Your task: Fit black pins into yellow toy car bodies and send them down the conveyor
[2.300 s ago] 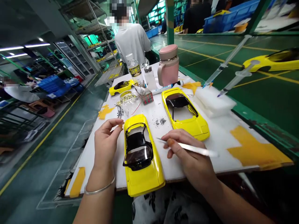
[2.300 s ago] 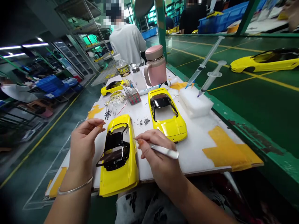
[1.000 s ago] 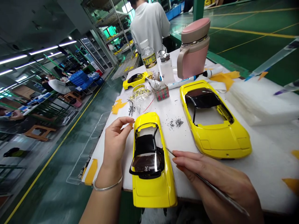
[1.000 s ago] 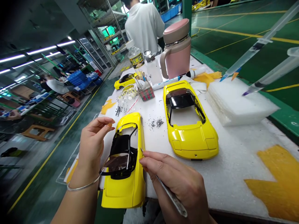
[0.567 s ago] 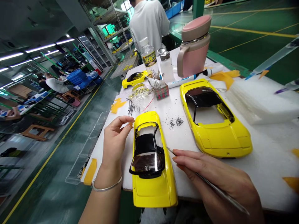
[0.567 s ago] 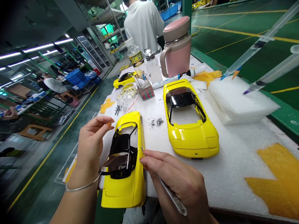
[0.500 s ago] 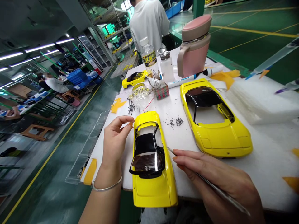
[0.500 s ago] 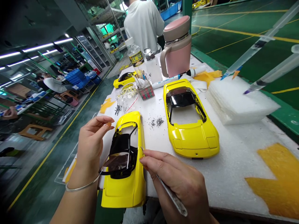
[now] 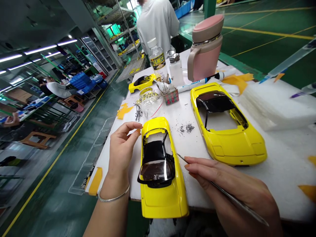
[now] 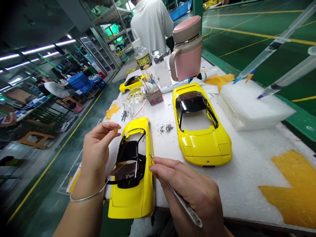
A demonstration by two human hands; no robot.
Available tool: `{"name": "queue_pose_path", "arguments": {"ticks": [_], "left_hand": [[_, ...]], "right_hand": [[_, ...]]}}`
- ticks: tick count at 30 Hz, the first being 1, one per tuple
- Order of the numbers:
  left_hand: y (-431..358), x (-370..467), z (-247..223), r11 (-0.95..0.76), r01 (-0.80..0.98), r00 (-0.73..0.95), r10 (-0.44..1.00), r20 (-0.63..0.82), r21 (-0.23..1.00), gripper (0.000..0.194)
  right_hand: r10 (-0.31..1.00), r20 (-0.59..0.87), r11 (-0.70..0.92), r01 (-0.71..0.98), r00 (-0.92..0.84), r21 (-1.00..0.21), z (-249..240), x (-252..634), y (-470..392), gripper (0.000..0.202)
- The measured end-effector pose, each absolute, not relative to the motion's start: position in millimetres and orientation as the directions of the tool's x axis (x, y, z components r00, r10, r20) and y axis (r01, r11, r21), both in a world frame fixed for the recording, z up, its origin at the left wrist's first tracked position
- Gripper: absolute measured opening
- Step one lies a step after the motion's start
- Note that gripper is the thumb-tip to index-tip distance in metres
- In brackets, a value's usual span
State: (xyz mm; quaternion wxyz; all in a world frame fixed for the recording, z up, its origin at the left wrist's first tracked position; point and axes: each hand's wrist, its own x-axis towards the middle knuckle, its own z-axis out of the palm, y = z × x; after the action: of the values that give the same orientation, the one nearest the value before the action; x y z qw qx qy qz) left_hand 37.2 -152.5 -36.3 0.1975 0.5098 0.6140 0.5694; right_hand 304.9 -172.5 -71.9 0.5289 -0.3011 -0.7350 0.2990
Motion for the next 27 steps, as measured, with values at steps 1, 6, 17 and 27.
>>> {"name": "queue_pose_path", "arguments": {"ticks": [1, 6, 17, 27], "left_hand": [[-152.5, 37.2, -36.4, -0.166, 0.400, -0.402, 0.852, 0.335, 0.901, 0.010], [-152.5, 37.7, -36.8, -0.167, 0.401, -0.400, 0.852, 0.336, 0.901, 0.010], [-153.1, 36.2, -37.9, -0.168, 0.410, -0.398, 0.851, 0.342, 0.896, 0.011], [-153.0, 38.8, -36.7, -0.150, 0.425, -0.412, 0.846, 0.339, 0.893, 0.013]], "right_hand": [[0.759, 0.597, 0.640, 0.128, -0.260, -0.757, -72.0, 305.0, -172.6, 0.031], [0.762, 0.594, 0.634, 0.114, -0.258, -0.765, -72.3, 302.7, -171.3, 0.031], [0.778, 0.582, 0.619, 0.134, -0.234, -0.774, -69.2, 303.7, -172.4, 0.029], [0.792, 0.572, 0.605, 0.152, -0.211, -0.782, -62.4, 301.2, -171.6, 0.026]]}}
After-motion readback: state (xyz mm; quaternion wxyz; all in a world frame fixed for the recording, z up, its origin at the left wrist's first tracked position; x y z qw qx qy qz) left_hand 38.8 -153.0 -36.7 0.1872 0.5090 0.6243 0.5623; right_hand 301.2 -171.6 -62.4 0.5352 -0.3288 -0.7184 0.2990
